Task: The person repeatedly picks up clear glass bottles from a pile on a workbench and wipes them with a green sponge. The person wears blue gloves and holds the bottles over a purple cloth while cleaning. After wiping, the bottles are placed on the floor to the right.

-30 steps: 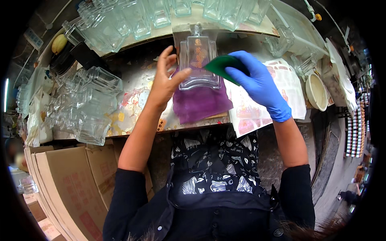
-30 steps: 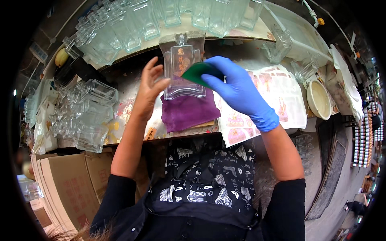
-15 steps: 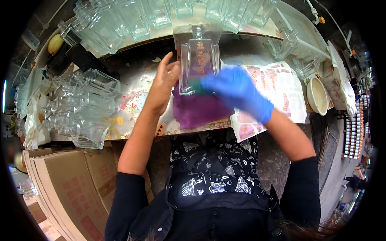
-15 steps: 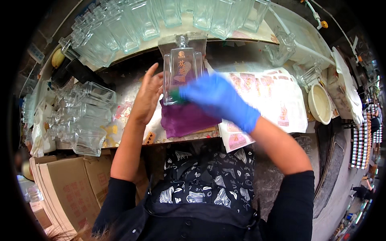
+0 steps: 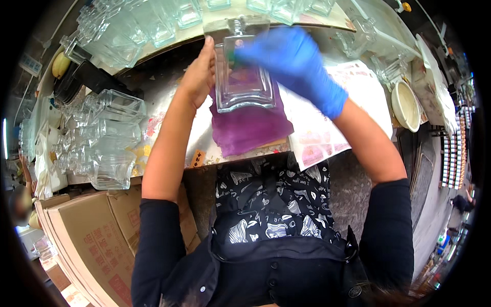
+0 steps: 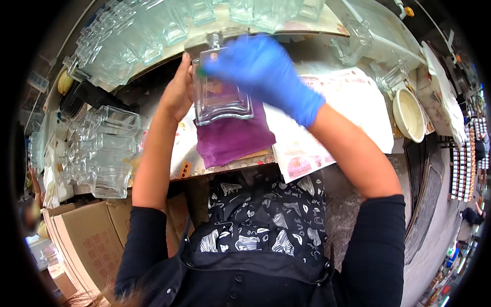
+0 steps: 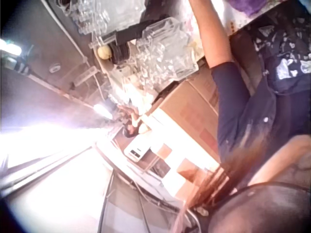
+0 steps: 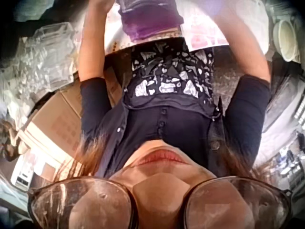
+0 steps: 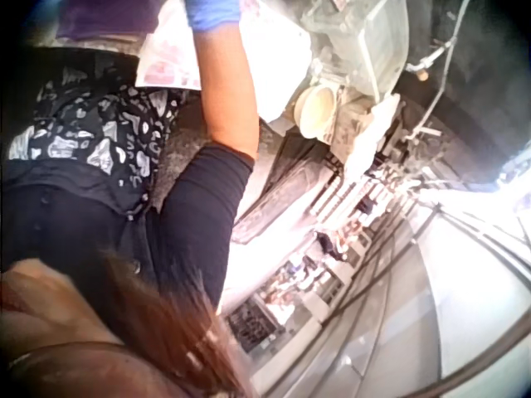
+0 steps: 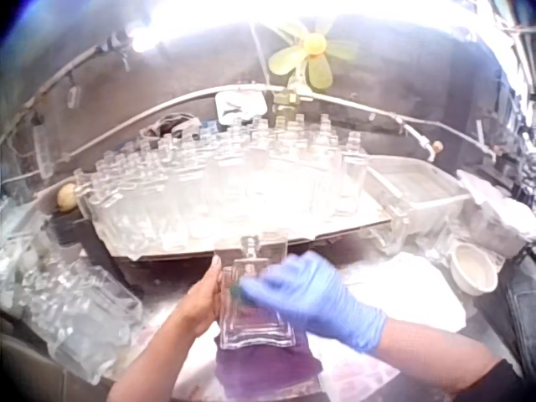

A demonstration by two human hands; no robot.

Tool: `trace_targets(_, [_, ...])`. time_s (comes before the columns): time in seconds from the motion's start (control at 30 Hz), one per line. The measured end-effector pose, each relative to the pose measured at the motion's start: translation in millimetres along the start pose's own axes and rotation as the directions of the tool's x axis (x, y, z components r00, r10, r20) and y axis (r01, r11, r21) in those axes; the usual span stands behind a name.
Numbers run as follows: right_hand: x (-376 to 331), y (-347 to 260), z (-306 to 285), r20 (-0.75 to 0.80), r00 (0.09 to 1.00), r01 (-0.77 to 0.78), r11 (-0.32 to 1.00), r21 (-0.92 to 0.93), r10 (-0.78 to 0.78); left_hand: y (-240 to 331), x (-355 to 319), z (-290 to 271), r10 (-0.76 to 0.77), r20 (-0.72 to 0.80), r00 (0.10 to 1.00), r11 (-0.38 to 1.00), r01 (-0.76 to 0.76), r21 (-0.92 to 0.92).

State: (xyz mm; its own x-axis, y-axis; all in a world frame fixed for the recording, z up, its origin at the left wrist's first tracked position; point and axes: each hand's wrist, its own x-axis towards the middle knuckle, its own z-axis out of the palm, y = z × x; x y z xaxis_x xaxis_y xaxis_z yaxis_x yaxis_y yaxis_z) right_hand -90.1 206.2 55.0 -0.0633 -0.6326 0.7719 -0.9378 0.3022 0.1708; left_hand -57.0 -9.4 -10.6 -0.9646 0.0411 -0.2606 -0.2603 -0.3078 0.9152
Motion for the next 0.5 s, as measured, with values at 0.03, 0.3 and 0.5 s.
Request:
trace_targets(0.03, [-26,-26,-5,0.133,0.991,-0.002,0.999,0.050,-0.005,3,6,4,-0.012,0.031,0.999,1.000,0.012,0.012])
trace_targets(0.3, [-80,-77,-79,0.513,0.268,-0.652,-0.239,0.719,0.815,22,1,7,0.127,0.045,0.991,0.963,-0.134,0.234])
trace_targets(0.5, [-82,-46,-193,0.204,0.490,-0.731,0.272,0.626,0.847,43,-31,121,0.349,0.578,0.738,0.619,-0.644,0.449])
